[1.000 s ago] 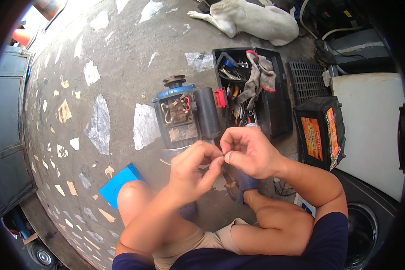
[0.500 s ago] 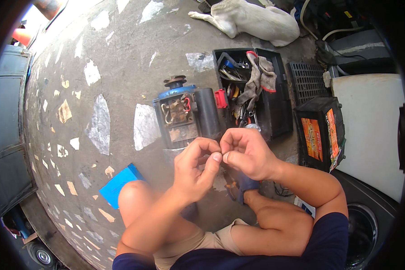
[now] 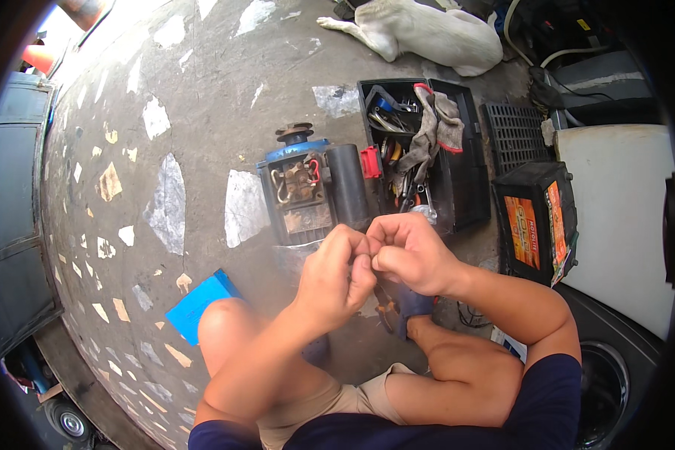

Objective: Repairing an electric motor by stripping and connecting wires.

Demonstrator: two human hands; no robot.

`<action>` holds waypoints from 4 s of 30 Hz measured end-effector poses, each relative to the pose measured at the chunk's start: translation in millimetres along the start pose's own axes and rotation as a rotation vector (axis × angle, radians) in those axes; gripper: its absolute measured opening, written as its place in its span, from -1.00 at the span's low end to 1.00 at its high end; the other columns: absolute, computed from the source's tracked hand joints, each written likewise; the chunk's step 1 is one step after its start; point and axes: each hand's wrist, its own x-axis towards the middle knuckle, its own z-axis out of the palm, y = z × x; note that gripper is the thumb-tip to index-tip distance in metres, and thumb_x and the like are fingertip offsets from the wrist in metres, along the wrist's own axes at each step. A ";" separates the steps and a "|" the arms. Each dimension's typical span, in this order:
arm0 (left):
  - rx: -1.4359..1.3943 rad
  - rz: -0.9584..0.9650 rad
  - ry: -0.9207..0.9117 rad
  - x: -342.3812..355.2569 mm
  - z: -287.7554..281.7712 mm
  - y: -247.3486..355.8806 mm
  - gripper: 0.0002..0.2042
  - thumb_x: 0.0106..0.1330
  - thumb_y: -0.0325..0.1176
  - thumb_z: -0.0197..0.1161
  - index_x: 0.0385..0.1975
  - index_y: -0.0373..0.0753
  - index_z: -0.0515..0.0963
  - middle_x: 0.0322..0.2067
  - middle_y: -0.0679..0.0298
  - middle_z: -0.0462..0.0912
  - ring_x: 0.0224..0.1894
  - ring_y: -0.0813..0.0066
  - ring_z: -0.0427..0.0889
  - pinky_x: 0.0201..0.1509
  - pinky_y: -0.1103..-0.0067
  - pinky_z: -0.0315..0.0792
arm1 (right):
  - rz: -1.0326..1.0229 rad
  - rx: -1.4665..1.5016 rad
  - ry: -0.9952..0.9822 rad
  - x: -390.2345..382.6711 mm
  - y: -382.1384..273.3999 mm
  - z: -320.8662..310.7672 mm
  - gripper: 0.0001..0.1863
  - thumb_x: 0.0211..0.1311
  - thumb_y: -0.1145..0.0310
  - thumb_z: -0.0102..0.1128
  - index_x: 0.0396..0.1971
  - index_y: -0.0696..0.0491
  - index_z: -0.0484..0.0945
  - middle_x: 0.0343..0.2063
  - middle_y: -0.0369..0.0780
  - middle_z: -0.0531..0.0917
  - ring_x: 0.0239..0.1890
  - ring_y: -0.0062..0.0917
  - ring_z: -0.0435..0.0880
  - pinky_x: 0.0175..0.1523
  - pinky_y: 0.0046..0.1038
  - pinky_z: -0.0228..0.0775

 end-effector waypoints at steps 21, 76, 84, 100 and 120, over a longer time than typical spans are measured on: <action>-0.640 -0.439 0.007 -2.4 -3.2 9.1 -0.86 0.67 -0.34 0.09 -0.07 -0.30 0.46 -0.15 0.33 0.57 -0.15 0.66 0.55 -0.06 0.61 0.56 | -0.269 -0.089 0.032 0.6 6.1 2.8 -0.94 0.40 0.53 0.33 -0.22 0.18 0.62 -0.38 -0.37 0.68 -0.36 -0.81 0.62 -0.24 -0.65 0.49; -0.784 -0.618 0.133 -3.7 -11.0 1.1 -0.84 0.63 -0.31 0.18 -0.12 -0.28 0.55 -0.39 0.45 0.49 -0.47 0.78 0.25 -0.41 0.69 0.18 | -1.188 -1.196 0.092 19.2 -11.4 -36.9 -0.77 0.01 0.55 0.51 -0.29 0.09 0.69 -0.34 -0.23 0.70 -0.44 -0.35 0.73 -0.36 -0.40 0.61; 0.153 -0.349 0.187 5.7 -72.2 -51.8 -0.88 0.58 -0.45 0.21 -0.11 -0.33 0.66 -0.29 0.35 0.60 -0.26 0.59 0.49 -0.16 0.59 0.41 | -0.645 -0.798 0.190 37.7 -3.5 -31.8 -0.87 0.28 0.51 0.38 -0.20 0.14 0.66 -0.32 -0.19 0.68 -0.48 -0.54 0.66 -0.36 -0.50 0.48; 0.528 -0.138 0.297 12.9 -75.7 -107.3 -0.84 0.36 -0.49 0.42 -0.12 -0.12 0.77 -0.16 0.21 0.46 -0.30 0.35 0.49 -0.24 0.45 0.47 | -0.833 -1.156 0.163 129.1 20.2 -5.0 -0.76 0.14 0.47 0.44 -0.15 0.03 0.72 0.03 -0.13 0.58 0.16 -0.15 0.49 0.23 -0.18 0.39; 0.547 -0.091 0.141 21.0 -94.5 -91.1 -0.86 0.27 -0.48 0.41 -0.21 -0.13 0.72 -0.08 0.24 0.54 -0.05 0.25 0.59 0.06 0.29 0.36 | -0.791 -1.194 0.171 136.3 16.7 9.3 -0.65 0.12 0.27 0.50 -0.07 0.00 0.73 0.15 -0.14 0.56 0.33 -0.14 0.39 0.37 -0.06 0.22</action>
